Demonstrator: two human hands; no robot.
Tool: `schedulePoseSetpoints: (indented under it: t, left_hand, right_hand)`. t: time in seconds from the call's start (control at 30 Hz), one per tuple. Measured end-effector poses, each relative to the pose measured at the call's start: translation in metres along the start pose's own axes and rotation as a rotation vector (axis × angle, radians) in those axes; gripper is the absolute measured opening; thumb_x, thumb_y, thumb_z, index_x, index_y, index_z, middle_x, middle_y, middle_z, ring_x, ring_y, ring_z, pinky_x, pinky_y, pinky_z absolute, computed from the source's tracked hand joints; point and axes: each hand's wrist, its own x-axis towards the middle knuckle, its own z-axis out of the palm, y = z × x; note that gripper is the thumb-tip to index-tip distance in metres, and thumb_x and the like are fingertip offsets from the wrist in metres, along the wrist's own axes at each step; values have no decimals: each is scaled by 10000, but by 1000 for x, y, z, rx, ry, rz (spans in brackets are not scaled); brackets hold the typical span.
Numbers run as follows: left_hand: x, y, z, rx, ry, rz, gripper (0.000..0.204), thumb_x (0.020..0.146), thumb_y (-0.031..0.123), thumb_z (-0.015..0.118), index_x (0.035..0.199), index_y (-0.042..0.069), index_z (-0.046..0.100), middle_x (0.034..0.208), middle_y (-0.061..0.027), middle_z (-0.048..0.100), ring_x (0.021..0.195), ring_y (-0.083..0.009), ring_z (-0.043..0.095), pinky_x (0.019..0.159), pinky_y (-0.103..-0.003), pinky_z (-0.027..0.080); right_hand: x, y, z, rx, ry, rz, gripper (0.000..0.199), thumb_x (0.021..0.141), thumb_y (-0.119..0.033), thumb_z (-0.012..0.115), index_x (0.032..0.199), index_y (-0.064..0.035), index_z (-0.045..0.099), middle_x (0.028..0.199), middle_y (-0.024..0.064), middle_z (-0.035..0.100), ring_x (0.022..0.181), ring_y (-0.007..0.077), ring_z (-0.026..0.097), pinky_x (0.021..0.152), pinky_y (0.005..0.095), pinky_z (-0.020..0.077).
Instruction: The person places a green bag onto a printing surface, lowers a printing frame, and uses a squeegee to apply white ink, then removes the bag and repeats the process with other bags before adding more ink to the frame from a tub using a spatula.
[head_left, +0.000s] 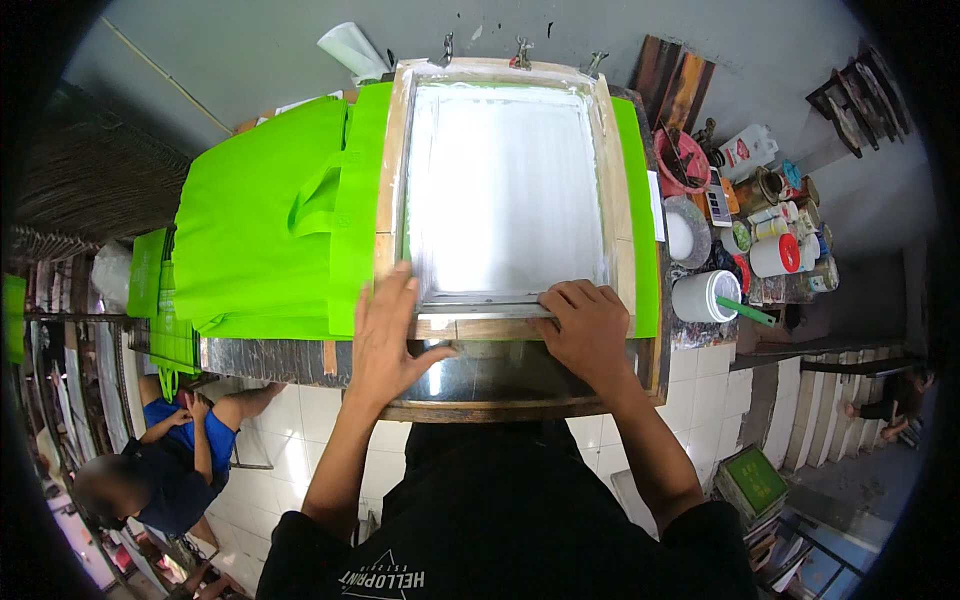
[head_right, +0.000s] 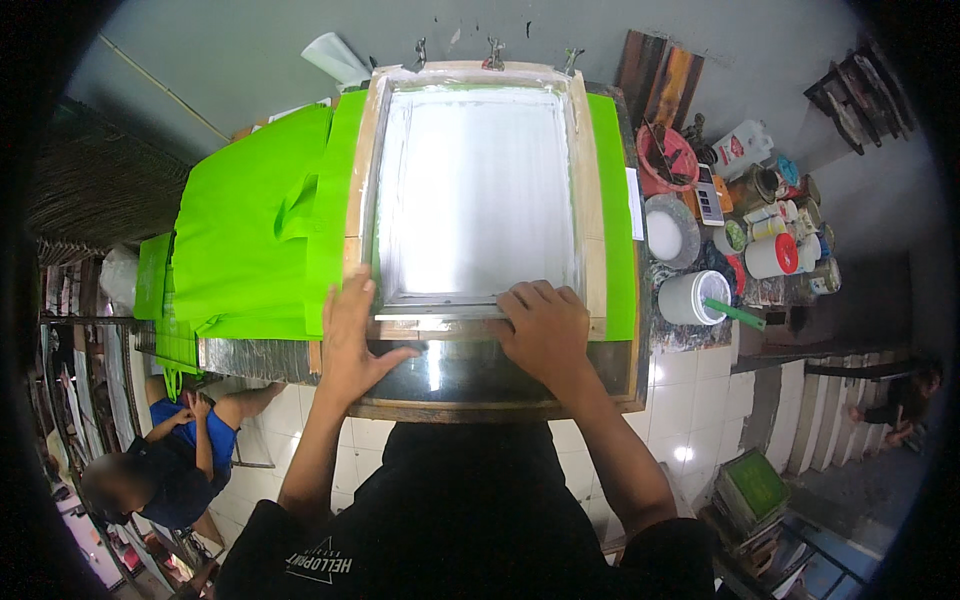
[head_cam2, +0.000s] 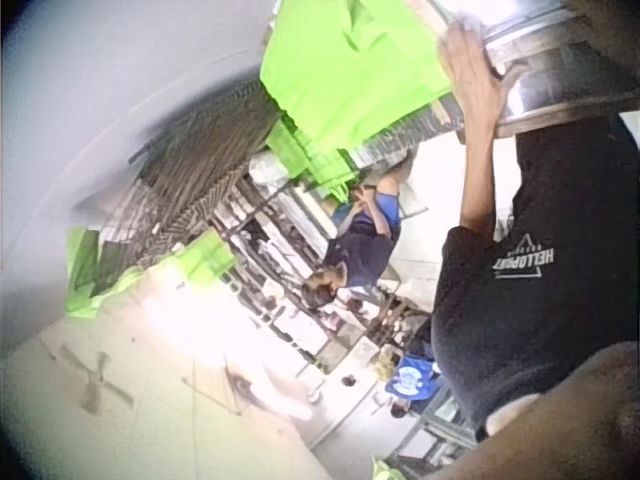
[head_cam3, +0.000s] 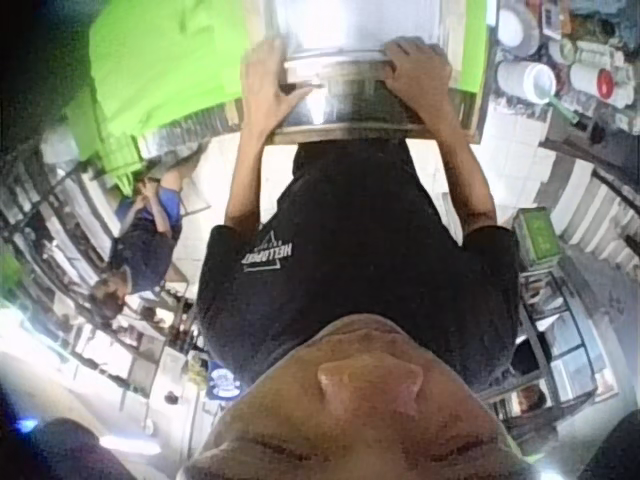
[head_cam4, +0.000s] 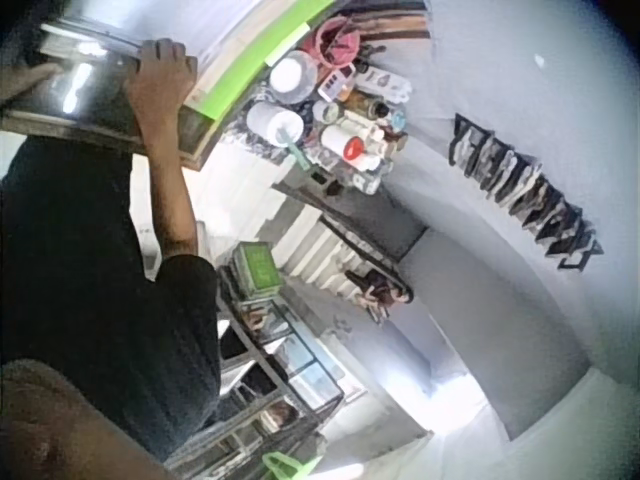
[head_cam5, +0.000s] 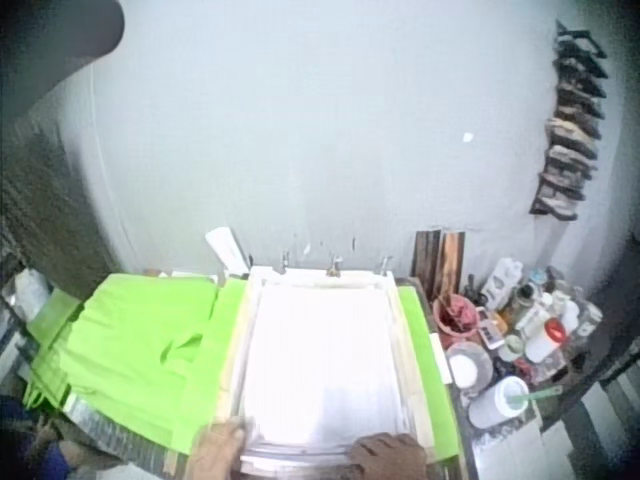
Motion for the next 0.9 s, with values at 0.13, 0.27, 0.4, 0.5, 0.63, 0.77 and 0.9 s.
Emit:
schedulePoseSetpoints:
  t: [0.13, 0.27, 0.4, 0.5, 0.63, 0.77, 0.9]
  left_hand:
    - [-21, -31, 8, 95, 165, 69, 1218, 660, 446, 925, 1604, 109, 233, 1625, -231, 310, 1503, -378, 329, 1220, -617, 109]
    - [4, -10, -30, 98, 415, 116, 1295, 621, 500, 938, 1615, 116, 202, 1620, -251, 312, 1506, -382, 319, 1212, -619, 128]
    - [74, 23, -73, -137, 652, 167, 1249, 687, 477, 917, 1613, 78, 179, 1615, -260, 314, 1488, -403, 335, 1225, -546, 188]
    - [99, 5, -75, -456, 621, -38, 1090, 794, 469, 848, 1584, 23, 244, 1590, -280, 343, 1453, -405, 385, 1212, -475, 259]
    - [87, -73, -57, 183, 34, -738, 862, 886, 487, 738, 1435, -109, 443, 1353, -270, 570, 1252, -344, 557, 1056, -410, 430]
    - [59, -132, -35, -437, -120, -1052, 599, 879, 450, 763, 1172, -66, 680, 993, -139, 703, 863, -216, 636, 781, -316, 482]
    - [54, -159, -25, -773, 79, -837, 201, 945, 236, 717, 847, 66, 676, 768, 54, 589, 698, -67, 475, 647, -246, 365]
  right_hand:
    - [9, 4, -13, 39, 15, -14, 285, 686, -314, 801, 878, -143, 677, 936, 20, 697, 866, 230, 676, 735, 390, 508]
    - [37, -5, -61, 11, 307, -120, 295, 642, -258, 789, 891, -136, 686, 921, 20, 702, 837, 208, 677, 720, 383, 501]
    - [110, 1, -121, -144, 460, -218, 259, 710, -311, 788, 861, -121, 698, 850, 28, 702, 790, 234, 675, 692, 395, 493]
    - [165, 2, -163, -268, 447, -101, 318, 822, -412, 756, 819, -95, 729, 786, 61, 707, 768, 298, 684, 680, 431, 506]
    - [226, -12, -208, -239, 289, 119, 375, 900, -406, 707, 892, -36, 767, 756, 147, 716, 693, 307, 689, 674, 431, 545]
    - [279, -3, -228, -156, 189, 201, 442, 891, -475, 725, 937, -40, 791, 777, 132, 747, 672, 252, 687, 691, 394, 550]
    - [306, 10, -242, -160, 235, 181, 468, 873, -489, 747, 965, -33, 794, 810, 126, 758, 720, 222, 690, 712, 370, 550]
